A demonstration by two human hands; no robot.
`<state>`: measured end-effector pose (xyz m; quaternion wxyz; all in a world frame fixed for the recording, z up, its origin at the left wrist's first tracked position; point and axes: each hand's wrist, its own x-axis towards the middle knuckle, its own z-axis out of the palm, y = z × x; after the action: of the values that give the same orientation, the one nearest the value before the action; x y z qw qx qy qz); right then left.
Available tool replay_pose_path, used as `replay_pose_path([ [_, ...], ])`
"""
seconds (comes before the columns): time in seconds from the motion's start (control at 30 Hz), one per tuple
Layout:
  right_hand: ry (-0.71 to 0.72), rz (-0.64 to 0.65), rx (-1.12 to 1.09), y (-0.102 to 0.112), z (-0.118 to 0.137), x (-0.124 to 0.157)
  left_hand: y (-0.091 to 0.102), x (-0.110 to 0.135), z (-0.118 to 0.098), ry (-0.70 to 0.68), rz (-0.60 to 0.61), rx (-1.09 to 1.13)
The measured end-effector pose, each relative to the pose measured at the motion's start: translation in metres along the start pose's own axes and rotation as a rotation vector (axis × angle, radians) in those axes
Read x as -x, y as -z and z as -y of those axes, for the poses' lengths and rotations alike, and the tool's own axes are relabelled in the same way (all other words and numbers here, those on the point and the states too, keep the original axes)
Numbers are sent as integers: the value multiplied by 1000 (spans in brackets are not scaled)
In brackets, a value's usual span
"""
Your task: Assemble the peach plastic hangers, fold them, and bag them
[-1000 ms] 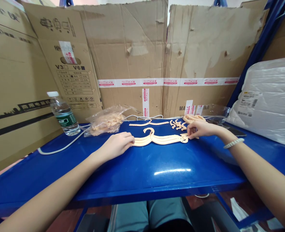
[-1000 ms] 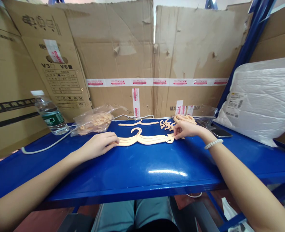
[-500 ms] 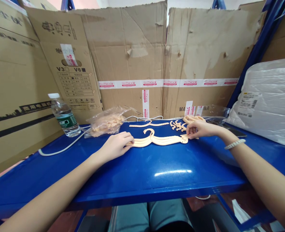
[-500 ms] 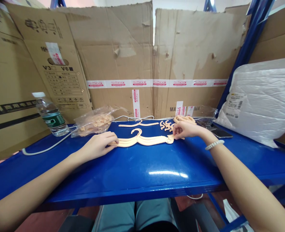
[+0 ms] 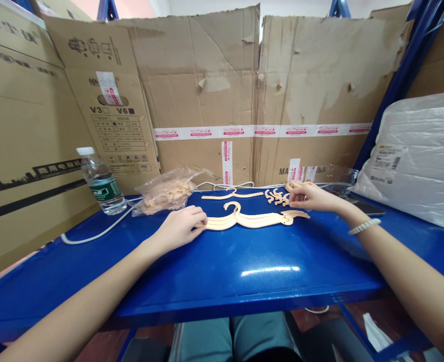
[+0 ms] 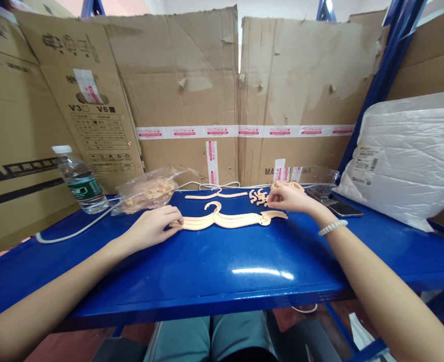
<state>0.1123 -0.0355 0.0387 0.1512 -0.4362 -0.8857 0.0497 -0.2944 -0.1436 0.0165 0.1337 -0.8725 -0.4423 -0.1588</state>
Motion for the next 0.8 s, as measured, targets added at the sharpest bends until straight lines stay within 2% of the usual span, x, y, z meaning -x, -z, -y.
replay_pose_path([
  [0.13,9,-35,-14,0,1,0,1,0,0,15,2,-20],
  [0.43,-94,-114,28,2,4,1,5,-1,-1,38,9,-12],
  [0.8,-90,-178,24,3,8,2,5,-1,2,21,-14,-8],
])
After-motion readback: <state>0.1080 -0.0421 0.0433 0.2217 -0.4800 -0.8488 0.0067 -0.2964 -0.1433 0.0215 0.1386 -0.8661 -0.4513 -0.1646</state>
